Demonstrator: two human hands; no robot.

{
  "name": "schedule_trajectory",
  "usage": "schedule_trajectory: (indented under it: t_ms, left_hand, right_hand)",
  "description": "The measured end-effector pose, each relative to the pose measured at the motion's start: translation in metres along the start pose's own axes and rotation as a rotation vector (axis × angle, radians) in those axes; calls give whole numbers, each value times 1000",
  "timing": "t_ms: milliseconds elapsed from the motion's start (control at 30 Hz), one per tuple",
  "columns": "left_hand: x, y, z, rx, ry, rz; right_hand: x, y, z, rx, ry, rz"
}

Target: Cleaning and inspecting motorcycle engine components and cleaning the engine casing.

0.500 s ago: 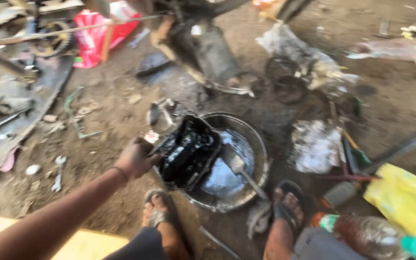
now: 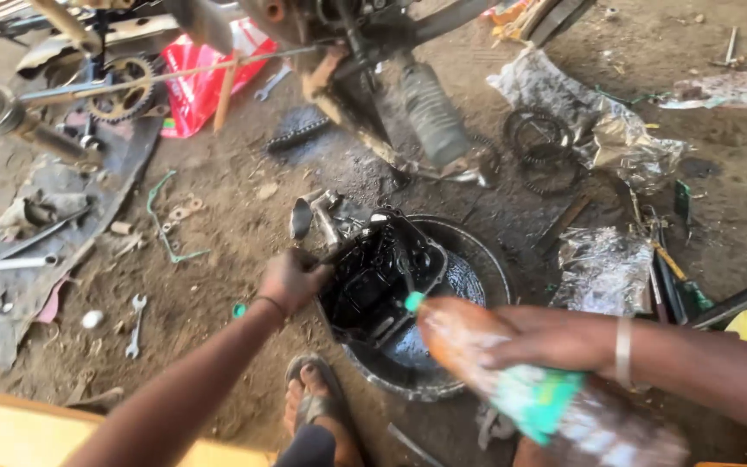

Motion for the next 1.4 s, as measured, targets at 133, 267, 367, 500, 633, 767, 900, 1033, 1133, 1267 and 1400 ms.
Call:
schedule_trajectory:
  t_ms: [133,267,367,500,633,767,900,1033,1133,1267,1400]
  left_hand:
    - [-7,-3,-8,12,-160,54]
    - [-12,-6,-8,22,-273,86]
    - [-25,2,3,1,-405,8]
    - [-12,-5,-1,46,-480,37]
    - [-36,8,9,-42,-531,-19]
    - [-53,17,3,-136,-621,-212]
    - [-71,12,0,-9,-767,-54]
    - [-86,1,-8,44,-912,-41]
    - [-97,-1,-11,18,-948,-70]
    - [-86,4,-7,28,-881,8]
    - [-78,27,-1,61,-849,55]
  right_hand:
    - [14,-27,-14,-96,30,-222]
    - [-17,-72,-16,-193,388,79]
    - [5,-66,-29,-72,160,184]
    - [20,-52,-26,-155,126,18]
    - [32,-44,-46,-20,435,81]
    - [29,-46,-34,-113,534,94]
    - [25,-45,-21,-212,518,99]
    - [31,-29,-25,-88,446,89]
    - [21,-37,-17,-34,445,35]
    - [18,-42,4,-228,448,44]
    - [26,-20,-6,-17,478,73]
Point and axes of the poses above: each hand's wrist, its own y-axis away from the middle knuckle, its own z-axis out of the back of the hand, x = y × z, the point moved 5 cm from there along -y, towards the middle knuckle, and after that the axes turned 4 degrees about -z, right-handed, at the moved point
